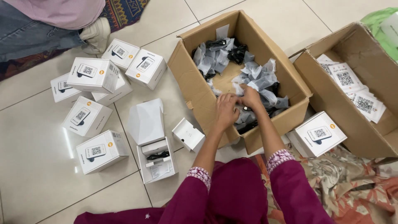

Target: The person unpacks electronic devices from small white boxes and repacks them with cables and manuals into larger shipping boxes while sitting on the floor.

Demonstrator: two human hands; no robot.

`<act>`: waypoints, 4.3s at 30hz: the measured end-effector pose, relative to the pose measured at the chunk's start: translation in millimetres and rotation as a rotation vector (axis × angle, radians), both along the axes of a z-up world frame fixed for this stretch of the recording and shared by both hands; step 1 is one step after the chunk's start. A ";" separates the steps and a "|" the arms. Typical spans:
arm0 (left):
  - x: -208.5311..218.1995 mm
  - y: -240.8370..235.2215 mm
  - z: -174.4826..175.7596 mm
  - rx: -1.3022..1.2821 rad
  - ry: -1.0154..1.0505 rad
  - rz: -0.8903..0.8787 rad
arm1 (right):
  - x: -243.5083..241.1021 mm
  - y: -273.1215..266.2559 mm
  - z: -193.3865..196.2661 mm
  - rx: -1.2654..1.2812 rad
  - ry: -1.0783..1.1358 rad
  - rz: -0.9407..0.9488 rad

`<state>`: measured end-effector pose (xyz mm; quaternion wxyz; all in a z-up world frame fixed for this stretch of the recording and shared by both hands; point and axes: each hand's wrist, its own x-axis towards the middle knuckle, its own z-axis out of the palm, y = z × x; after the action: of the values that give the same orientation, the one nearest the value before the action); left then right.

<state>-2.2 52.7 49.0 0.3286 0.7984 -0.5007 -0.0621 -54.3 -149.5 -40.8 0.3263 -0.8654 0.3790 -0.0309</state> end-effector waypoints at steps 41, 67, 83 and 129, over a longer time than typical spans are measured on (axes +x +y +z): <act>-44.8 430.1 0.6 -0.581 0.780 0.395 | -70.5 451.3 175.5 -0.021 -0.672 0.811; 69.5 380.0 -116.7 0.394 -0.259 0.481 | 44.9 434.8 34.7 -0.353 -0.293 0.658; 65.2 381.0 -104.5 0.379 -0.237 0.494 | 54.8 461.6 31.7 -0.641 -0.123 0.555; 52.4 333.7 51.3 0.237 -0.304 0.052 | -17.8 369.9 132.5 -0.544 -0.272 0.625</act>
<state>50.3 386.3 100.4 0.1546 0.8443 -0.5129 0.0093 -72.0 220.4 91.7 0.1268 -0.9811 0.0303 -0.1429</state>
